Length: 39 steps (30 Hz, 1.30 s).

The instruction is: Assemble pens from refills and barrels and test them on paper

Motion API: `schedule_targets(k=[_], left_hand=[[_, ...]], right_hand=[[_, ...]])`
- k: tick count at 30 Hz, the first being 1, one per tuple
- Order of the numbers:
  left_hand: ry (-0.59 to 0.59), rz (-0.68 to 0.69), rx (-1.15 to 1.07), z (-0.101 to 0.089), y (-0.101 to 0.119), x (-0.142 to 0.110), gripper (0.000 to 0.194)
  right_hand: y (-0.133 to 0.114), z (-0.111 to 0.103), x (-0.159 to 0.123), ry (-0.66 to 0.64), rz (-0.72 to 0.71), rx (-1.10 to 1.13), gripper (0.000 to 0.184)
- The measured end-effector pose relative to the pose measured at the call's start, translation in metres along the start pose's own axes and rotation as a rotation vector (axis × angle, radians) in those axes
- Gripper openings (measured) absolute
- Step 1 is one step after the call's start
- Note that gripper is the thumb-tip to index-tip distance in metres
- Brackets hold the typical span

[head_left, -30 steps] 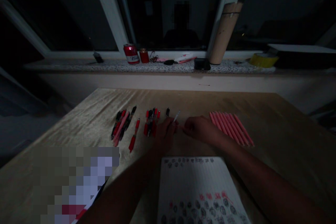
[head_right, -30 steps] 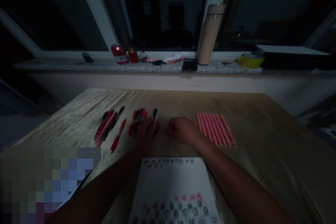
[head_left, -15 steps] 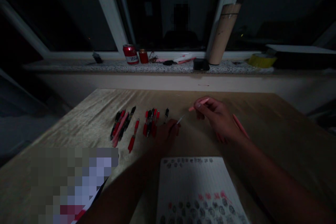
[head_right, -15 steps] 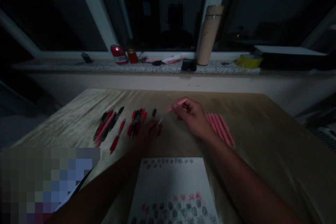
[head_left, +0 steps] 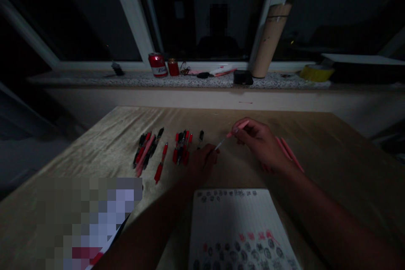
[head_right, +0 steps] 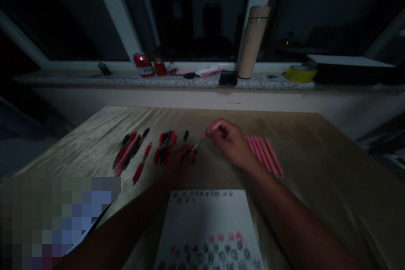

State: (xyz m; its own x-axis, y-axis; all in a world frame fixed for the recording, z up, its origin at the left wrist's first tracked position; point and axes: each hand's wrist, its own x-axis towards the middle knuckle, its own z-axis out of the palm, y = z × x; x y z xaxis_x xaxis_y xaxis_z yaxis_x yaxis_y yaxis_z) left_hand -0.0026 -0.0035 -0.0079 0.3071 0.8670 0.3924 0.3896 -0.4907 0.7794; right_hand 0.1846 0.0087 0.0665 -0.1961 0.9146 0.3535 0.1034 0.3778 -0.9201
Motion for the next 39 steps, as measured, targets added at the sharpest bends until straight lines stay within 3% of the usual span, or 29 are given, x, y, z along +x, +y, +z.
schedule_targets(k=[22,39], left_hand=[[-0.023,-0.007,-0.006,0.001,0.001,-0.001,0.027],[0.018,-0.016,0.107,0.005,0.003,0.001,0.023]], right_hand=[[0.013,0.01,-0.003,-0.155,-0.057,-0.191,0.016],[0.019,0.021,-0.007,-0.267,0.012,-0.295,0.015]])
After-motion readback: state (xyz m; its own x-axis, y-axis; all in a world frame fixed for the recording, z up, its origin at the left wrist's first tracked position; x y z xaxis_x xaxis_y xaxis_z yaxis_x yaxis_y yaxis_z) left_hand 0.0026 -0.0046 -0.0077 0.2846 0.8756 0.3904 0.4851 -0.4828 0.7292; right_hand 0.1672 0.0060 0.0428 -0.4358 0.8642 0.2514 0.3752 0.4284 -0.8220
